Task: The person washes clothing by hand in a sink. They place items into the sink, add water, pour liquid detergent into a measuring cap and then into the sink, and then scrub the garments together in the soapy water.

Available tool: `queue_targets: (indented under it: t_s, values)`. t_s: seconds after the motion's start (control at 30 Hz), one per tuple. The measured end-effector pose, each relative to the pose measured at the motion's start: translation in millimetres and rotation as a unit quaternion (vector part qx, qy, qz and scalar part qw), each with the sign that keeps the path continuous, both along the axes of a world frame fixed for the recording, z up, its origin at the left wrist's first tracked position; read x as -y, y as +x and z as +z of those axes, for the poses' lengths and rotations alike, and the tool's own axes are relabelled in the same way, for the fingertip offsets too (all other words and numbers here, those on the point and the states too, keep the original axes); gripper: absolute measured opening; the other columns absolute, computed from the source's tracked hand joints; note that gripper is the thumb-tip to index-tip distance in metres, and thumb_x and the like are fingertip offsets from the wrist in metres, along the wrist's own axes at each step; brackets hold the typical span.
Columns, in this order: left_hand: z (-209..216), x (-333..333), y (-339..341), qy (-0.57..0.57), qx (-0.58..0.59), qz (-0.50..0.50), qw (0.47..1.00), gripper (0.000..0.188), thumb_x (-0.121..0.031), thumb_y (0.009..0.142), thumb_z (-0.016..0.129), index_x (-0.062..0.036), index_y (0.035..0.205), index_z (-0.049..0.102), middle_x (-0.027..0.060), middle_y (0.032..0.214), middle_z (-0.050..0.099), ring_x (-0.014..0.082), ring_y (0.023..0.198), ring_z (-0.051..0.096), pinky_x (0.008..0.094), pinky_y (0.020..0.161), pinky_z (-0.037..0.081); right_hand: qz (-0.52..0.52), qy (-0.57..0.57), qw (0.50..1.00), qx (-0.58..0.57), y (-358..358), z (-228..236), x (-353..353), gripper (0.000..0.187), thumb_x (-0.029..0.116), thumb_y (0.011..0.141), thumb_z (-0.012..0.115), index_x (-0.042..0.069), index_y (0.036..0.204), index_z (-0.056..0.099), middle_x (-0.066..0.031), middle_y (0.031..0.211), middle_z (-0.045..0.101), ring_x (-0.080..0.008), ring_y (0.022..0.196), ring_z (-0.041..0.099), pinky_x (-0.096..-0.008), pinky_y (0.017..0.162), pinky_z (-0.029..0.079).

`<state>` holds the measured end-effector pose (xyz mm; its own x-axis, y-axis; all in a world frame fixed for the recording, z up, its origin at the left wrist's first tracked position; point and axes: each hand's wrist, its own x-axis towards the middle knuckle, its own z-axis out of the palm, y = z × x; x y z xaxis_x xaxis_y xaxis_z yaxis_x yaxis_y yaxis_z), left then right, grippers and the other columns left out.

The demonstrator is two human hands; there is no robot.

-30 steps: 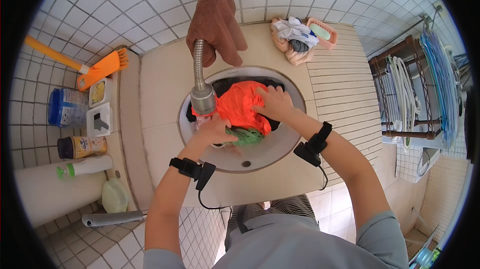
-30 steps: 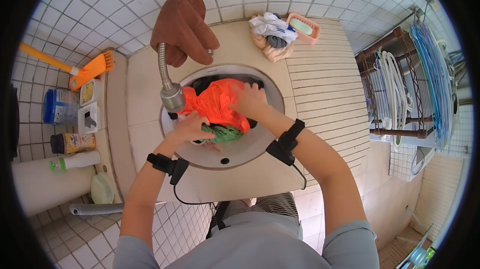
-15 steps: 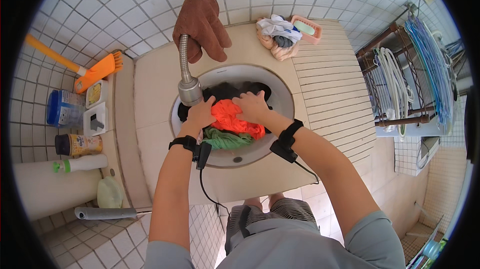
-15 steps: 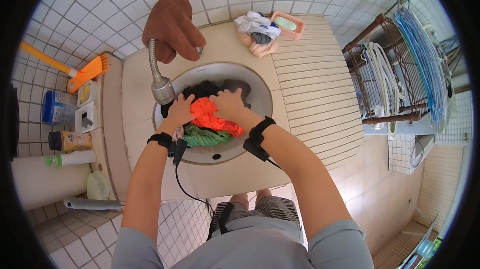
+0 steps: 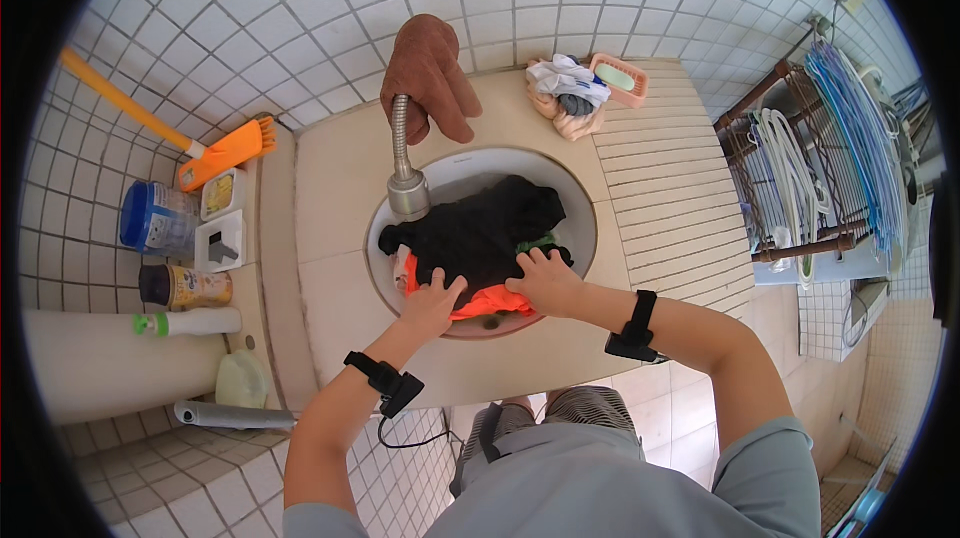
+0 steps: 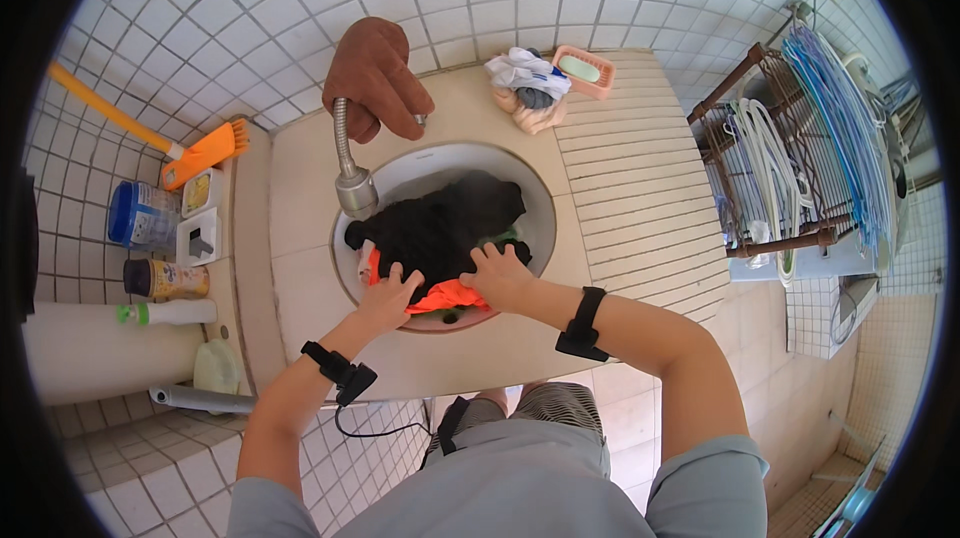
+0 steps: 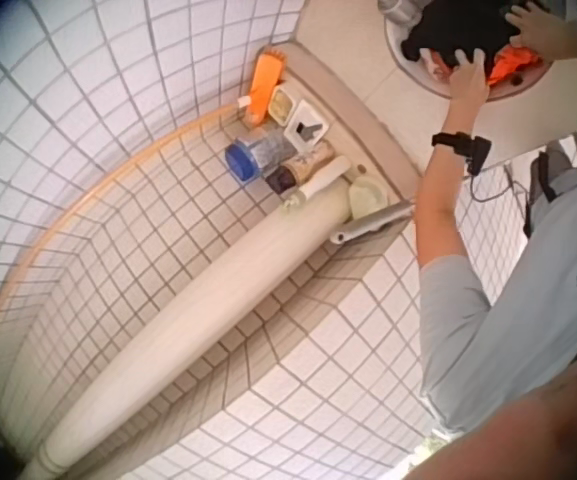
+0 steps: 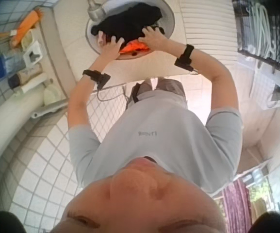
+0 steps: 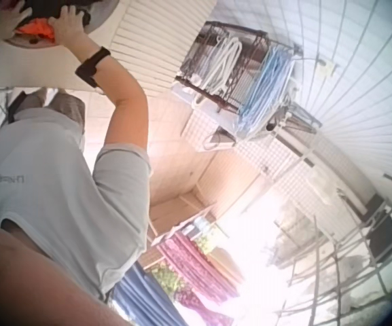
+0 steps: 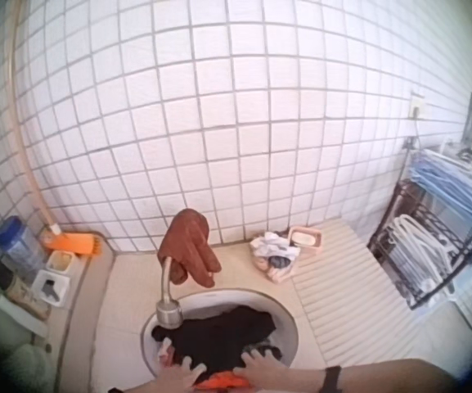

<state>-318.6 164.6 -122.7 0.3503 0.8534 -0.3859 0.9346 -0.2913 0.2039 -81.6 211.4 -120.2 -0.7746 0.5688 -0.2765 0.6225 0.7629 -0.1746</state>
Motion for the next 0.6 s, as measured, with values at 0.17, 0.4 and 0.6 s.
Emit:
queue_targets:
  t_s: [0.17, 0.4, 0.6]
  values:
    - [-24, -13, -2, -0.027, 0.02, -0.025, 0.999, 0.052, 0.0, 0.065, 0.062, -0.0108, 0.111, 0.039, 0.0237, 0.107, 0.042, 0.0364, 0.071, 0.06, 0.0432, 0.06, 0.05, 0.04, -0.034, 0.999, 0.015, -18, -9, -14, 0.035, 0.044, 0.069, 0.066, 0.021, 0.096, 0.067, -0.0125, 0.109, 0.045, -0.0295, 0.101, 0.043, -0.0467, 0.078, 0.037]
    - [-58, -46, -8, -0.076, 0.036, -0.057, 0.995, 0.064, 0.001, 0.067, 0.059, -0.0085, 0.127, 0.037, 0.0295, 0.112, 0.042, 0.0378, 0.077, 0.061, 0.0432, 0.064, 0.05, 0.101, -0.05, 0.994, -0.008, -43, -71, -53, 0.034, 0.053, 0.063, 0.066, 0.021, 0.074, 0.071, -0.0084, 0.093, 0.055, -0.0271, 0.1, 0.045, -0.046, 0.081, 0.032]
    - [-75, -63, -12, -0.094, 0.012, -0.064, 0.993, 0.068, -0.002, 0.067, 0.06, -0.0064, 0.13, 0.036, 0.0312, 0.116, 0.041, 0.0365, 0.079, 0.061, 0.0421, 0.066, 0.051, 0.084, -0.108, 0.991, -0.006, -59, -98, -72, 0.031, 0.052, 0.065, 0.066, 0.022, 0.072, 0.07, -0.0072, 0.089, 0.06, -0.0268, 0.1, 0.05, -0.0466, 0.082, 0.035]
